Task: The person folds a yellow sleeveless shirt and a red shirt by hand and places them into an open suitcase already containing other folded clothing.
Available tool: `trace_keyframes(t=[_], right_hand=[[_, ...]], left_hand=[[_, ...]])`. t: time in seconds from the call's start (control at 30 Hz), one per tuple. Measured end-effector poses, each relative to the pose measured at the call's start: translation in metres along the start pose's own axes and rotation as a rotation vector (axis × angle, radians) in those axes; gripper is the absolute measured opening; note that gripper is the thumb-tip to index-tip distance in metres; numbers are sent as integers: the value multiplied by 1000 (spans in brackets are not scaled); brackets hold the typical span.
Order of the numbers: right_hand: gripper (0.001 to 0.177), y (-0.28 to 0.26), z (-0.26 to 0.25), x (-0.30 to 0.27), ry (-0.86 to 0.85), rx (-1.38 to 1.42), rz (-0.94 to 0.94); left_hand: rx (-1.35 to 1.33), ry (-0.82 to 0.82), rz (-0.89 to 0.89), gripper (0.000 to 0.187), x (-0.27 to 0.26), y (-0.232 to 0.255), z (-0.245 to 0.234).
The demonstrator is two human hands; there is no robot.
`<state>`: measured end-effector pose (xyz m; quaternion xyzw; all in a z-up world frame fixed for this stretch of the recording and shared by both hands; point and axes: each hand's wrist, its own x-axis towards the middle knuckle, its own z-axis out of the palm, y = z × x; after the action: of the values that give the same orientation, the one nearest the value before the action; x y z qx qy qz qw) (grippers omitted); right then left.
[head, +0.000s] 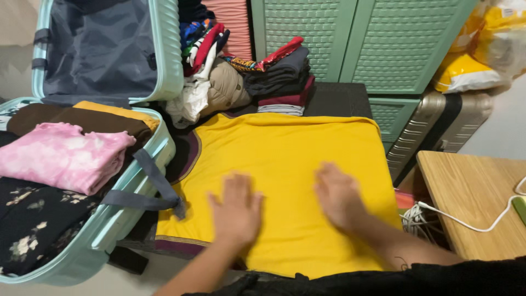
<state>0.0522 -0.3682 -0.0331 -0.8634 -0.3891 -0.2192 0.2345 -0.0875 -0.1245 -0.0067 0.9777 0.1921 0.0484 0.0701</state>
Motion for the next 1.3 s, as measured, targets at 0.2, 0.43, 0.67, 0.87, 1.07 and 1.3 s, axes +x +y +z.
trace_keyframes(t=[0.2, 0.43, 0.67, 0.87, 1.07, 1.3], right_hand=[[52, -95, 0, -8, -294, 17, 2], [64, -68, -34, -32, -175, -298, 95], [55, -2, -59, -70, -374, -734, 113], [51, 27, -69, -105, -372, -592, 388], [56, 2, -47, -90, -15, -590, 211], [55, -136, 0, -57, -160, -154, 127]], left_hand=[[-44, -167, 213, 68, -34, 29, -20], [54, -251, 91, 79, -31, -26, -48], [75, -211, -56, 80, -24, -81, -48], [-42, -239, -164, 81, -24, -123, -47], [-38, -129, -103, 76, -11, -95, -28], [-120, -229, 309, 74, -31, -15, -22]])
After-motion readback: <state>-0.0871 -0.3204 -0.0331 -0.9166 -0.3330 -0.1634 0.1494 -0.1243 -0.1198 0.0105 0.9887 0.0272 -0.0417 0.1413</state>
